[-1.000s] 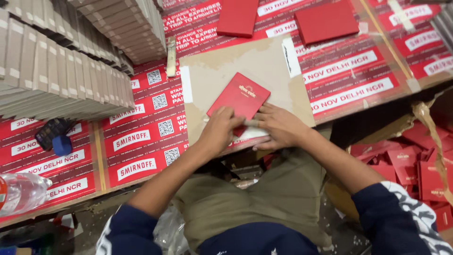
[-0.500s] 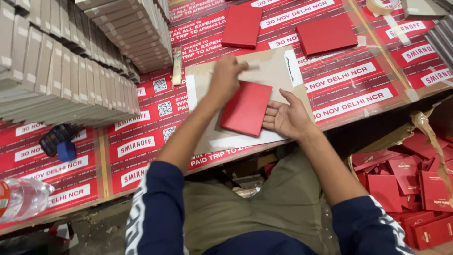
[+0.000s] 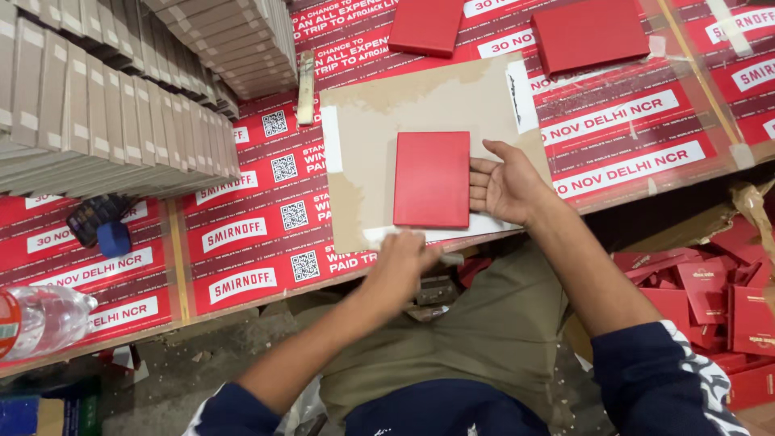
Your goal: The person repeatedly rubs the edges and corners of small red books with a small metal tool. They pick up each book, rub it, and place it on a stack on the table.
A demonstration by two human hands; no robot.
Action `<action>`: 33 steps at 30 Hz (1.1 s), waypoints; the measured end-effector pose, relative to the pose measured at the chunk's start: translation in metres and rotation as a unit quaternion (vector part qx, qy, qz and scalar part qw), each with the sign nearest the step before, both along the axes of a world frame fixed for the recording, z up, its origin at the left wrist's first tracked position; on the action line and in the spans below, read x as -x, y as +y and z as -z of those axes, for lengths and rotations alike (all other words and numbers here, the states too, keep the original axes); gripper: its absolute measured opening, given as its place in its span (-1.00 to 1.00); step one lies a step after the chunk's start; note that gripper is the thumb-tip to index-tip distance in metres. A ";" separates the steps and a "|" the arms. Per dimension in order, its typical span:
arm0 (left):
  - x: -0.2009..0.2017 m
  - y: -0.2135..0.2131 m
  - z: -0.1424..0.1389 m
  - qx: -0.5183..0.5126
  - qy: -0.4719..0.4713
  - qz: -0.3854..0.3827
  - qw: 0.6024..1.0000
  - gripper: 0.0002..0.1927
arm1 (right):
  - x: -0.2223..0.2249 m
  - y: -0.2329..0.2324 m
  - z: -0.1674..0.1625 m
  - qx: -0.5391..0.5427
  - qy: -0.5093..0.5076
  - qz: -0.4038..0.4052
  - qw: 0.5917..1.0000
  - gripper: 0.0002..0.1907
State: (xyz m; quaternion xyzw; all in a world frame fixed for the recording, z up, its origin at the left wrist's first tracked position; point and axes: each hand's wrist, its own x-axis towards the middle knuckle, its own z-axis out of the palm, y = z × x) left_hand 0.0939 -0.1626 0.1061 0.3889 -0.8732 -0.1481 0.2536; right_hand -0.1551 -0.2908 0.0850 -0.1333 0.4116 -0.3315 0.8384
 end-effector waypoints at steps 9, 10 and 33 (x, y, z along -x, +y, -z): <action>0.044 -0.145 -0.004 0.114 -0.022 -0.121 0.986 -0.72 | -0.005 0.001 -0.006 -0.031 0.051 -0.006 0.998 0.02; 0.049 -0.145 0.003 0.146 -0.010 -0.103 0.984 -0.72 | -0.004 0.001 -0.008 -0.049 0.052 -0.002 0.997 0.08; -0.111 0.076 -0.013 0.034 0.100 -0.305 0.946 -0.66 | -0.257 0.053 0.021 0.532 0.413 -0.074 0.736 -0.75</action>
